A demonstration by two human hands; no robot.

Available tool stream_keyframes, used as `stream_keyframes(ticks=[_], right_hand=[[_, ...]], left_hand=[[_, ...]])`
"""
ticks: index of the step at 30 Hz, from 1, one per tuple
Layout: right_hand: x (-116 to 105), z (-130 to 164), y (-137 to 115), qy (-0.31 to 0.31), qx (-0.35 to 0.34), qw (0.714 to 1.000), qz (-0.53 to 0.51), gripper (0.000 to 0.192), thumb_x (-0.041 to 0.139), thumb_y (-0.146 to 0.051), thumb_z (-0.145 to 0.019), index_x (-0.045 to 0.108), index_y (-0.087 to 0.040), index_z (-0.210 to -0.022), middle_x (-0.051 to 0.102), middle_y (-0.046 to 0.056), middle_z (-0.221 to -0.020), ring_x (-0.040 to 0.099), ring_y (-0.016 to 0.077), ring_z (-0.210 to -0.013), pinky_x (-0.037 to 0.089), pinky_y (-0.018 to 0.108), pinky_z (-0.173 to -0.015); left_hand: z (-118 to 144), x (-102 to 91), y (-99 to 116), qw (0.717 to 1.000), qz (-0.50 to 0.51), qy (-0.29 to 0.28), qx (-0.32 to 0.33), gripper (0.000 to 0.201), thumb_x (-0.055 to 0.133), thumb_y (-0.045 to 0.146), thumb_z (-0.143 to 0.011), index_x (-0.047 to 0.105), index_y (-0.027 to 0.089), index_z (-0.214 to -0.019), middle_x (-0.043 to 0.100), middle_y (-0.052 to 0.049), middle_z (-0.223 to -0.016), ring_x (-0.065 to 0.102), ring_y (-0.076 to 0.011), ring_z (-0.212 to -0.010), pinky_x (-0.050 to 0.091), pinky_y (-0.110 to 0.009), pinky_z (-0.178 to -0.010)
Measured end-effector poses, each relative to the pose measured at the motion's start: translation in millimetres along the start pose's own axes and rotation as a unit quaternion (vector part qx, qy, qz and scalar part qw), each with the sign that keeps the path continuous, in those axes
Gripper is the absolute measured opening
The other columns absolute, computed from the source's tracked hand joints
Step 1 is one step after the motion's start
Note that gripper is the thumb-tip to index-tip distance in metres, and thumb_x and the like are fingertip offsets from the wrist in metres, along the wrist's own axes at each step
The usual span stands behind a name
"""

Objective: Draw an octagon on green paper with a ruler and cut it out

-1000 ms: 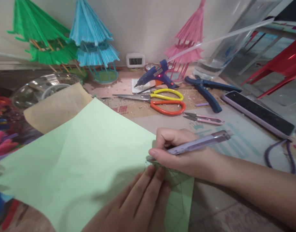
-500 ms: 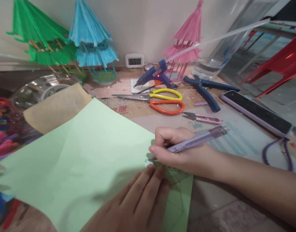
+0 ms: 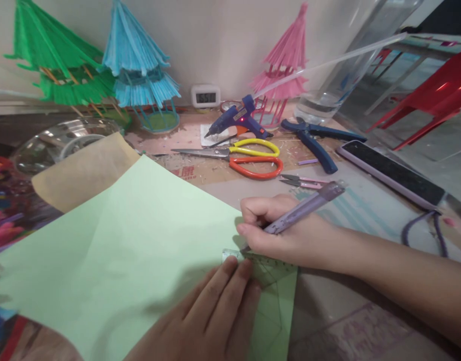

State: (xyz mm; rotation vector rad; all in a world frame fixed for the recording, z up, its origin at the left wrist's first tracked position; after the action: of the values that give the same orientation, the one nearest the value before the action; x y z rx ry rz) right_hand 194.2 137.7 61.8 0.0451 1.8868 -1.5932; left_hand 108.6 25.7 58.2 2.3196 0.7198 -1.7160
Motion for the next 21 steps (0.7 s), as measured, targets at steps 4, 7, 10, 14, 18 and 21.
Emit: stream_keyframes(ticks=[4,7,10,14,18,21], right_hand=[[-1.3,0.9,-0.4,-0.022,0.001,1.0,-0.005,0.03,0.053,-0.018,-0.081,0.034,-0.023,-0.059,0.033,-0.009,-0.056,0.03,0.0084,-0.051,0.027,0.023,-0.048],[-1.2,1.9,0.2,-0.039,0.002,0.999,-0.01,0.03,0.054,-0.019,-0.082,0.034,-0.023,-0.06,0.033,-0.008,-0.057,0.031,0.0086,-0.052,0.027,0.023,-0.049],[-0.8,2.5,0.9,-0.053,0.0,0.999,-0.012,0.03,0.054,-0.02,-0.083,0.034,-0.024,-0.061,0.032,-0.008,-0.057,0.032,0.0086,-0.052,0.026,0.023,-0.048],[-1.0,2.4,2.0,-0.064,0.001,0.998,-0.009,0.028,0.053,-0.02,-0.083,0.036,-0.024,-0.061,0.033,-0.008,-0.057,0.033,0.0084,-0.052,0.026,0.023,-0.048],[-1.2,2.4,-0.1,-0.07,-0.013,0.997,-0.011,0.028,0.051,-0.019,-0.084,0.035,-0.024,-0.062,0.033,-0.008,-0.057,0.032,0.0084,-0.052,0.025,0.023,-0.048],[-1.5,2.5,-2.4,-0.072,-0.026,0.997,-0.009,0.029,0.051,-0.017,-0.083,0.034,-0.024,-0.062,0.032,-0.009,-0.057,0.031,0.0082,-0.052,0.025,0.023,-0.048]], left_hand=[[1.3,1.5,0.4,1.0,-0.003,-0.005,0.004,0.038,0.038,0.021,-0.106,0.067,0.021,-0.131,0.066,-0.001,-0.139,0.049,-0.0152,-0.134,0.035,-0.024,-0.115],[1.6,1.4,0.4,1.0,-0.004,-0.009,0.007,0.039,0.036,0.019,-0.107,0.066,0.021,-0.131,0.067,0.0,-0.137,0.049,-0.0152,-0.133,0.032,-0.025,-0.116],[1.7,1.6,-0.6,1.0,0.003,-0.008,0.004,0.04,0.033,0.018,-0.108,0.065,0.02,-0.131,0.066,0.0,-0.137,0.048,-0.0154,-0.134,0.028,-0.026,-0.118],[1.7,2.0,-2.1,1.0,0.011,-0.007,-0.001,0.04,0.031,0.018,-0.108,0.064,0.019,-0.13,0.066,-0.001,-0.137,0.048,-0.0156,-0.134,0.022,-0.027,-0.121],[0.7,0.3,-2.1,1.0,0.011,-0.007,0.001,0.038,0.034,0.019,-0.108,0.064,0.019,-0.13,0.067,-0.001,-0.137,0.049,-0.0157,-0.133,0.024,-0.026,-0.12],[-0.7,-0.9,-2.3,1.0,0.007,-0.008,0.005,0.037,0.037,0.021,-0.107,0.064,0.019,-0.131,0.066,-0.001,-0.138,0.049,-0.0156,-0.133,0.028,-0.025,-0.118]])
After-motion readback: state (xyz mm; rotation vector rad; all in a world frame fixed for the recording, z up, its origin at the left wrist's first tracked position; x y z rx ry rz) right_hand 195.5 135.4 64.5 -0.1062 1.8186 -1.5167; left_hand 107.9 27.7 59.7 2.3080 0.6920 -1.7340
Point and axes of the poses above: each hand's wrist, its own z-axis away from the middle knuckle, its own x-axis out of the palm, y = z × x, the point moved 10 cm from there along -z, towards the middle knuckle
